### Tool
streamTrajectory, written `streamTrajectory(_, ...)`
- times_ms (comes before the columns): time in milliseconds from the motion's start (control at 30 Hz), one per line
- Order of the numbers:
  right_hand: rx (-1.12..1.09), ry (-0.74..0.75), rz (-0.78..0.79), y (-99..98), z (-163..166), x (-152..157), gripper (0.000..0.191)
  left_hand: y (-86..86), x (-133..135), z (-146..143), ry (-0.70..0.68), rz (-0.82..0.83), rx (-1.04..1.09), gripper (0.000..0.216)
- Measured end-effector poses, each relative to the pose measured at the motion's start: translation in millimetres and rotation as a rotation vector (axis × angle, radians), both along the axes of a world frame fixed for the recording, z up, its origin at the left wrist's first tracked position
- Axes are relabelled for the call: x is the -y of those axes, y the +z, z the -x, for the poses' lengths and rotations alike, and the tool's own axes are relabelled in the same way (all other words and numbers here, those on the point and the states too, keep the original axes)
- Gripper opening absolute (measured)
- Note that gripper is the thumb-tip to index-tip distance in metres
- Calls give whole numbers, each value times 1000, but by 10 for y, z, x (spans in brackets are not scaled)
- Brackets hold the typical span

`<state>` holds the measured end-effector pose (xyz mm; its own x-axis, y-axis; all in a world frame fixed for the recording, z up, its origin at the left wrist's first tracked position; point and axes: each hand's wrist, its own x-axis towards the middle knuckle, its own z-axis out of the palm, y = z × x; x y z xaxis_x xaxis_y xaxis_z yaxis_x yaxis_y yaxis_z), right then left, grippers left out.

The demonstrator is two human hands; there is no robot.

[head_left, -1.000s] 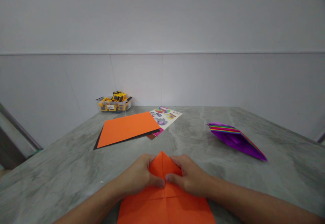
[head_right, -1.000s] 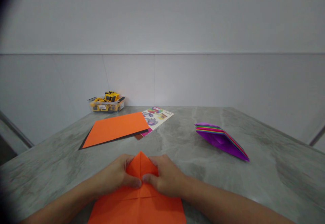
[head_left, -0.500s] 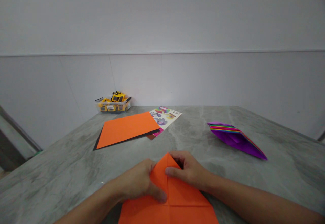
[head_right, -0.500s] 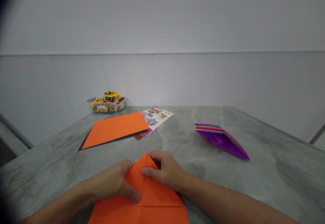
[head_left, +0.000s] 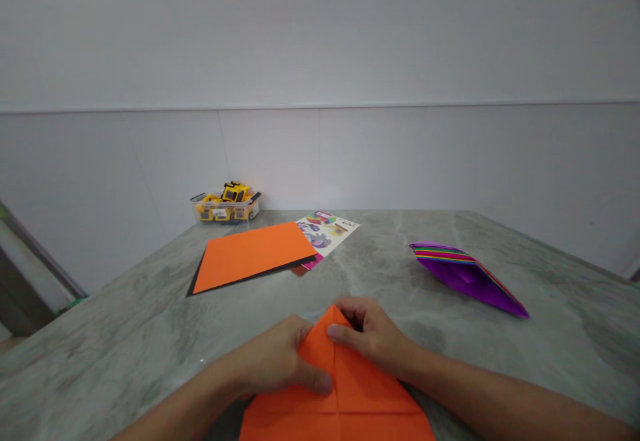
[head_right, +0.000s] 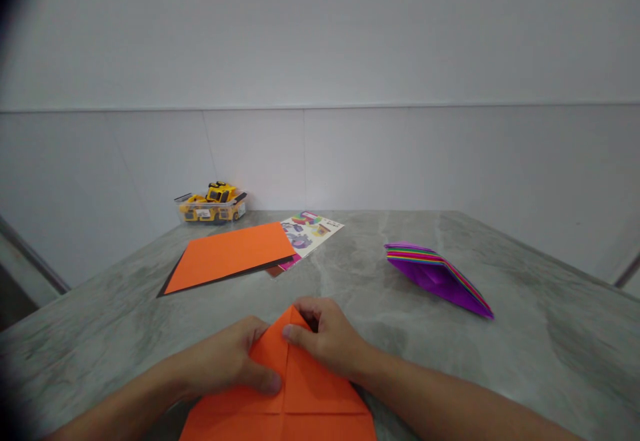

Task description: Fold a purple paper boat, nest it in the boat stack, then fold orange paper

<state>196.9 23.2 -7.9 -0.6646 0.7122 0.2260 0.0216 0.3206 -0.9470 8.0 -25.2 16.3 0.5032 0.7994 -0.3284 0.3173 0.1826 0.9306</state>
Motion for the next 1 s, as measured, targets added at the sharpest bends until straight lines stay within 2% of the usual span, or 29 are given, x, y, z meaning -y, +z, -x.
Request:
streamTrajectory(133,21,-34,-39,14,11,36,32,-12,15,-11,12,16,23,23)
streamTrajectory(233,70,-126,-180,20,15,50,32,-14,19,-13,18,6,28,24)
streamTrajectory(333,130,-210,-330,18,15,31,40,-18,20,-12,15,0,37,25)
streamTrajectory(467,174,-236,-412,4,6,2,44,-14,23,-15,-11,14,38,25)
streamTrajectory(633,171,-229,-376,-22,-2,20,17,2,22,-21,-9,-4,9,25)
streamTrajectory(833,192,-236,-377,-12,4,39,6,-34,14,-10,-8,-15,-26,28)
streamTrajectory(1000,212,-282,-394,-8,23,54,9,-62,6,-6,-2,4,-11,26)
